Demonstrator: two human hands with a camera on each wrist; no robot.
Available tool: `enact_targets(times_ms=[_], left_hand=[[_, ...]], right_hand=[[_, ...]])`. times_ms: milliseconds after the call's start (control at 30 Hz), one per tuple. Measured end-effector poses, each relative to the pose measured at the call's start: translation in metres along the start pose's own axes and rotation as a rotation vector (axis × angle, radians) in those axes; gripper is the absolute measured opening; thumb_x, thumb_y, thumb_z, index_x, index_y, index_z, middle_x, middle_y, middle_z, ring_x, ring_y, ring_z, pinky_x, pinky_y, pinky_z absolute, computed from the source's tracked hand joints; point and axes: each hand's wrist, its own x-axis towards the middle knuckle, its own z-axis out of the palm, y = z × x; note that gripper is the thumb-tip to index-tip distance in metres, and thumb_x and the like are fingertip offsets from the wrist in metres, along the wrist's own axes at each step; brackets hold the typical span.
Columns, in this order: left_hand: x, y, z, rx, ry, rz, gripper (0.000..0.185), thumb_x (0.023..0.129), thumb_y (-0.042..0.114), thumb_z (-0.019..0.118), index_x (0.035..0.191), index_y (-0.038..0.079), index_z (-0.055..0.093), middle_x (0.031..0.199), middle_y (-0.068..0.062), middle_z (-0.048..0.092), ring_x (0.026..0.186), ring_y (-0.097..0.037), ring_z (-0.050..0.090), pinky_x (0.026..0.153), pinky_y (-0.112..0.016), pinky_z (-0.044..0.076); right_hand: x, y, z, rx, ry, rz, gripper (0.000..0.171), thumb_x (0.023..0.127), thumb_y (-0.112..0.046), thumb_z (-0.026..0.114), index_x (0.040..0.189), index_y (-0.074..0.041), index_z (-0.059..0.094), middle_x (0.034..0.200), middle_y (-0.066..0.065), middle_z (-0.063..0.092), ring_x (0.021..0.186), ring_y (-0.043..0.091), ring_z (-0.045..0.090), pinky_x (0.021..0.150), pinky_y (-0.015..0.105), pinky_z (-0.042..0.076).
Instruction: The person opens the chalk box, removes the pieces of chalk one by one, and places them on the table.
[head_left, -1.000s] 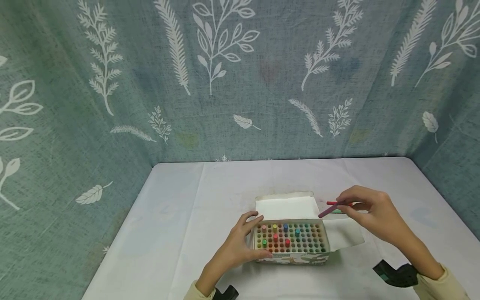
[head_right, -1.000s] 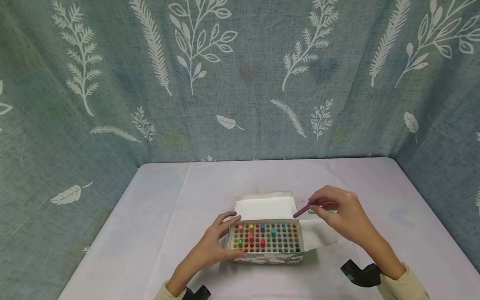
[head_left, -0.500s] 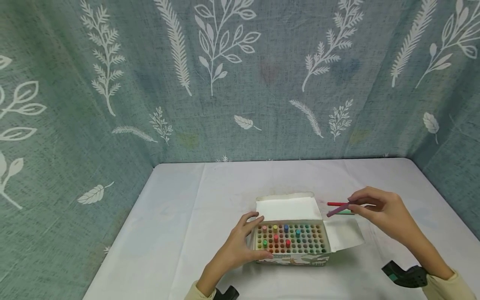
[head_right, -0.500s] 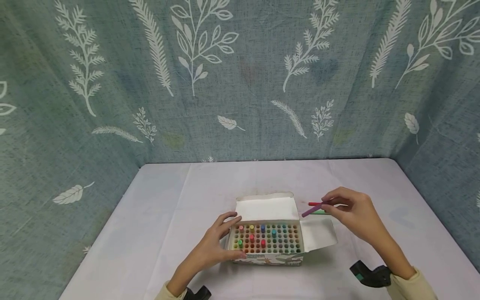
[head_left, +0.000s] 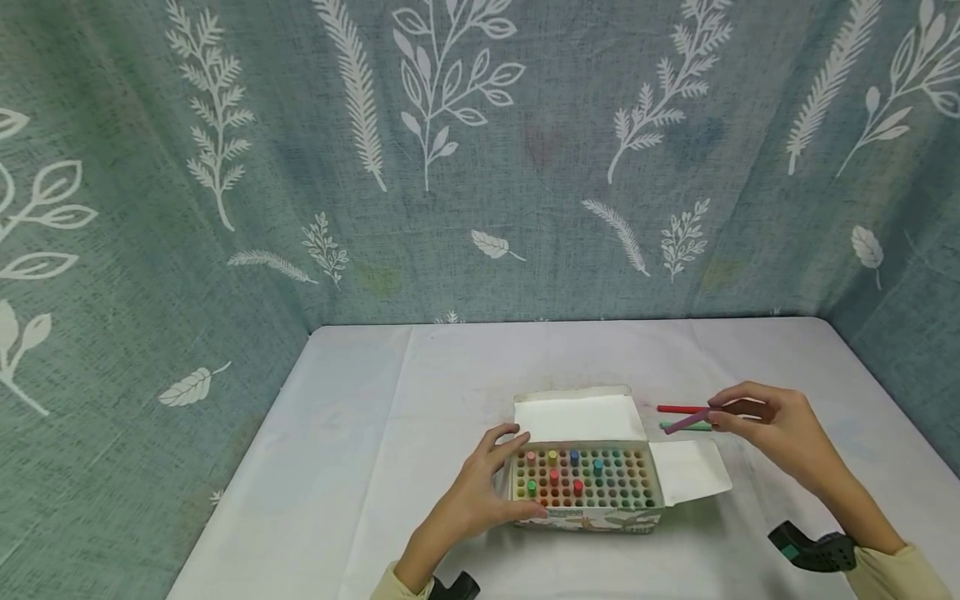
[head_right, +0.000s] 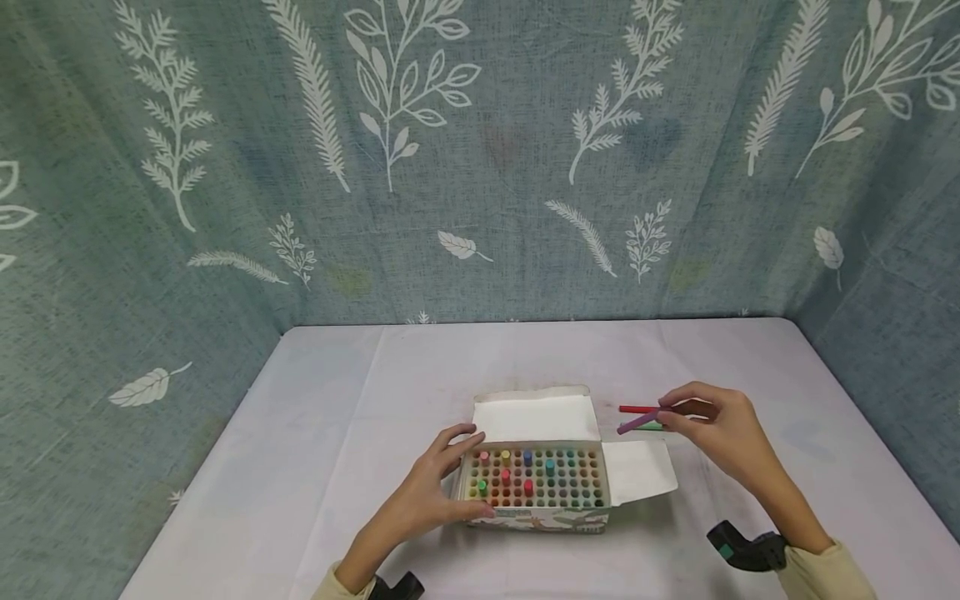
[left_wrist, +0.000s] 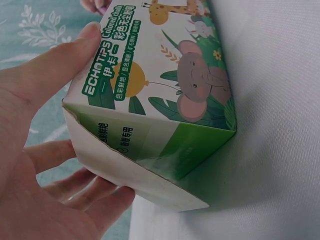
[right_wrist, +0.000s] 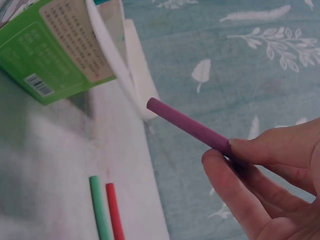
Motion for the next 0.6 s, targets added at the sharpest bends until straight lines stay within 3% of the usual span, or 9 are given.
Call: enact_targets(times_ms=[600], left_hand=[[0.001, 0.0, 0.0, 0.009, 0.007, 0.009, 0.092, 0.068, 0.044, 0.083, 0.143, 0.01, 0.043, 0.148, -0.009, 0.029, 0.128, -0.032, 0.04, 0.095, -0.052, 0.046]], right_hand=[[-0.004, 0.031, 0.01, 0.065, 0.012, 0.102, 0.022, 0.087, -0.012, 0.07, 0.102, 0.004, 0.067, 0.099, 0.015, 0.064, 0.077, 0.011, 0.069, 0.067, 0.023, 0.058]])
